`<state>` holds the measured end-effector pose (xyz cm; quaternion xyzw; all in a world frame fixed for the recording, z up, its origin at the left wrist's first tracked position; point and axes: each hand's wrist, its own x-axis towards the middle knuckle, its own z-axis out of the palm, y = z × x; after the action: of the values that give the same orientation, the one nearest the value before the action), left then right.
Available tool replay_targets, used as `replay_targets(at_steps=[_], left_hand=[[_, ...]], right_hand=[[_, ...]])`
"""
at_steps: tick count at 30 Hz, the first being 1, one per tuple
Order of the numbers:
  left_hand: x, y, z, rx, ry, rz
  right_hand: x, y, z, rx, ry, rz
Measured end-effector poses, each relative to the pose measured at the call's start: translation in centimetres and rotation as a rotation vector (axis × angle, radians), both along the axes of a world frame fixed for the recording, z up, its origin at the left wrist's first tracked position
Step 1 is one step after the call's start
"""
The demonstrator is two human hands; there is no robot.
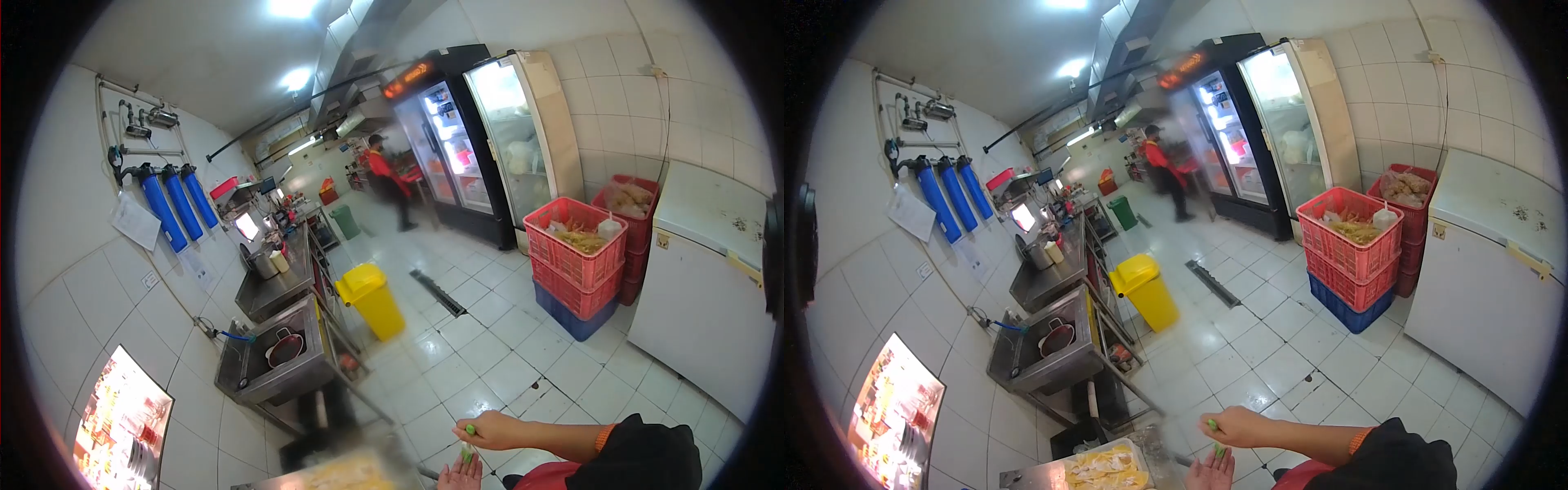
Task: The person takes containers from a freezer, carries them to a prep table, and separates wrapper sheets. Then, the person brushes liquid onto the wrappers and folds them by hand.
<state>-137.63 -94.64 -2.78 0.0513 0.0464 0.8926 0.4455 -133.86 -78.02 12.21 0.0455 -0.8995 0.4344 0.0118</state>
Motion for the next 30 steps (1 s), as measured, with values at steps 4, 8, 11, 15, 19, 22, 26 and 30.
replay_targets(at_steps=[4,8,11,15,19,22,26,30], left_hand=[[-0.2,0.0,0.0,-0.206,0.113,0.094],[0.2,-0.3,1.9,-0.237,-0.063,0.121],[0.5,-1.2,1.1,-0.191,0.034,0.137],[0.4,-1.6,1.4,-0.123,-0.014,0.144],[1.9,-1.3,6.9,-0.549,-0.051,0.243],[2.1,-1.6,6.9,-0.437,-0.154,0.275],[2.2,-3.0,7.5,-0.647,-0.019,0.256],[1.3,-3.5,5.5,-0.302,-0.111,0.278]], right_hand=[[-0.9,0.1,-0.7,-0.136,-0.001,-0.017],[-1.3,-0.4,0.0,0.026,0.180,-0.230],[-0.3,-1.5,1.6,-0.313,-0.175,0.084],[-1.8,-1.2,-0.9,-0.062,0.127,-0.136],[-0.9,-2.9,0.7,-0.258,-0.075,-0.062],[-2.2,-2.0,-0.4,-0.126,0.129,-0.172],[-1.8,-3.5,-1.2,-0.284,0.070,-0.048],[-2.0,-3.9,-0.2,-0.218,0.281,-0.203]])
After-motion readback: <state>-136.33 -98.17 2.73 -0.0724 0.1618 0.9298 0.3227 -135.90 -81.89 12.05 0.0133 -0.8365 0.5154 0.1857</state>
